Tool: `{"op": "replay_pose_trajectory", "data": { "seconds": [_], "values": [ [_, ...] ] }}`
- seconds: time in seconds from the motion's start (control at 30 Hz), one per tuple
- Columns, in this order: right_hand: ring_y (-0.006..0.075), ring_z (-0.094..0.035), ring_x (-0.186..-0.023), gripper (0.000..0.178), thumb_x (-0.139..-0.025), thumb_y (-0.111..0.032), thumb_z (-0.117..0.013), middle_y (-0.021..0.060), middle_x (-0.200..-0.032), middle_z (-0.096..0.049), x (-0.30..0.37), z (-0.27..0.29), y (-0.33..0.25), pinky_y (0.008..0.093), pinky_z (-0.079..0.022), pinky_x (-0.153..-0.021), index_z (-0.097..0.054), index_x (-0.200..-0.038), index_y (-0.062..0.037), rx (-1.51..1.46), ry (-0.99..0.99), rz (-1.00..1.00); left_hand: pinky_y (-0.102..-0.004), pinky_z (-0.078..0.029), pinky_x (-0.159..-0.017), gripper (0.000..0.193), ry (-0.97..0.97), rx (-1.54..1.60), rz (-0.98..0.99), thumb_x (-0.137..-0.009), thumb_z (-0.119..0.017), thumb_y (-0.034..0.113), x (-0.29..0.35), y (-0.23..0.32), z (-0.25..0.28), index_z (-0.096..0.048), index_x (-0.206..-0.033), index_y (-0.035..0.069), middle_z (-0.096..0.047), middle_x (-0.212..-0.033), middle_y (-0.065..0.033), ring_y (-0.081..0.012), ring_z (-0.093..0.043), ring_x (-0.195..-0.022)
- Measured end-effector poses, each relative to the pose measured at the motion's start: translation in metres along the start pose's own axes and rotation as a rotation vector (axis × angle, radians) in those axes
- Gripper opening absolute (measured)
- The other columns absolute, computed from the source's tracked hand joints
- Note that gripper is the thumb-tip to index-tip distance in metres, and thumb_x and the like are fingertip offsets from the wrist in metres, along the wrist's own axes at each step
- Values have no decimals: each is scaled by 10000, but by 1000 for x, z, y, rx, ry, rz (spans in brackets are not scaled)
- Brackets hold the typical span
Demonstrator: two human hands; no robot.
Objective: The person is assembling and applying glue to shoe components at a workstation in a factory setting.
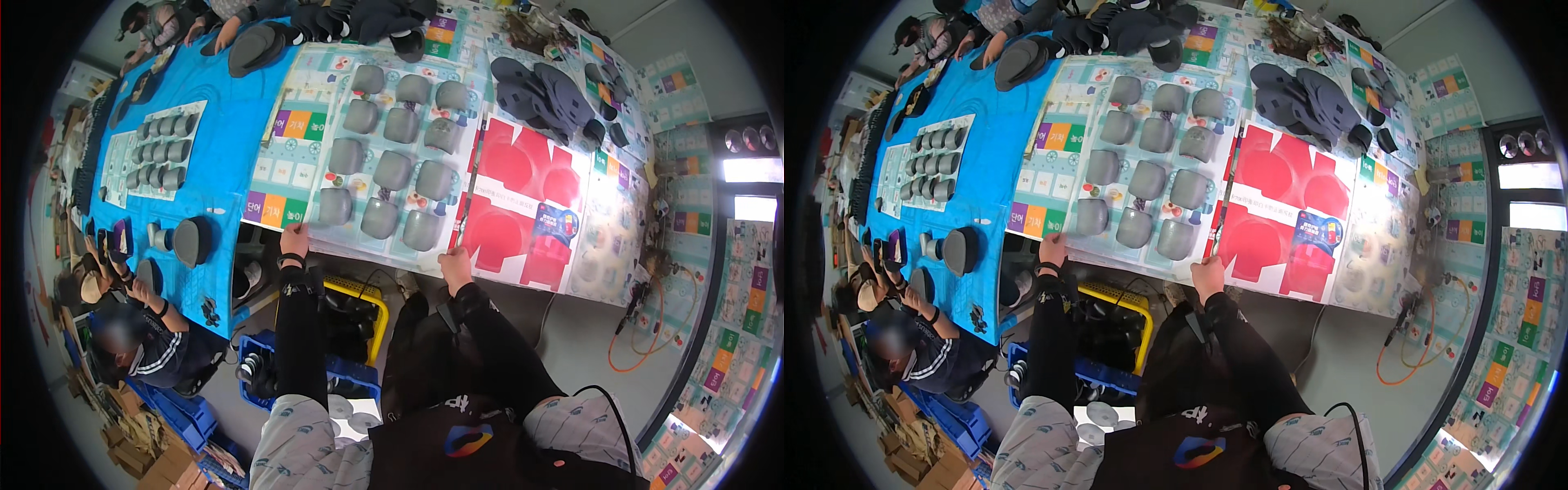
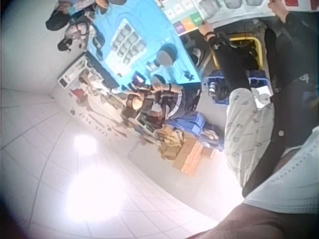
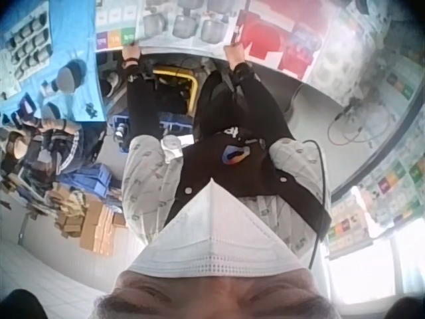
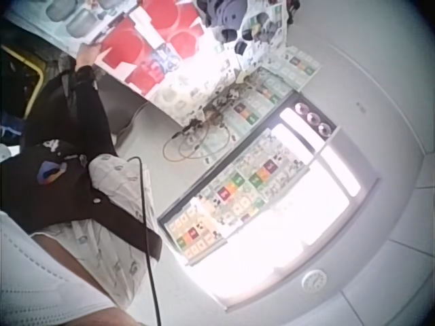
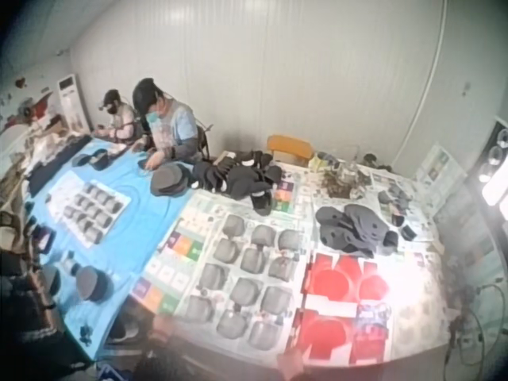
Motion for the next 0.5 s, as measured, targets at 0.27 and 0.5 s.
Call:
{"op": "replay_pose_trajectory", "data": {
  "seconds": [0.27, 0.5],
  "values": [
    [208, -603, -651, 194, -789, -124, -704, 93, -715, -604, -8, 20, -5, 361, -452, -592, -612, -850, 35, -69, 89, 18, -333, -630, -561, 356, -243, 391, 122, -967, -681, 198, -3, 22, -13, -607, -1160, -92, -704, -977, -169, -252, -740, -711],
    [129, -539, -576, 227, -908, -153, -709, 32, -741, -583, 8, 18, -30, 315, -420, -519, -619, -1035, 11, -392, -37, 29, -342, -629, -652, 312, -504, 717, 260, -1010, -603, 137, 9, 36, -24, -557, -1303, 37, -681, -1012, -83, -191, -702, -790]
  ]
}}
Point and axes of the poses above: each hand's wrist, its own x-axis away from the middle knuckle, its own z-axis out of the back of the hand, y = z × x, the point moved 6 cm from there along -x, towards the middle knuckle
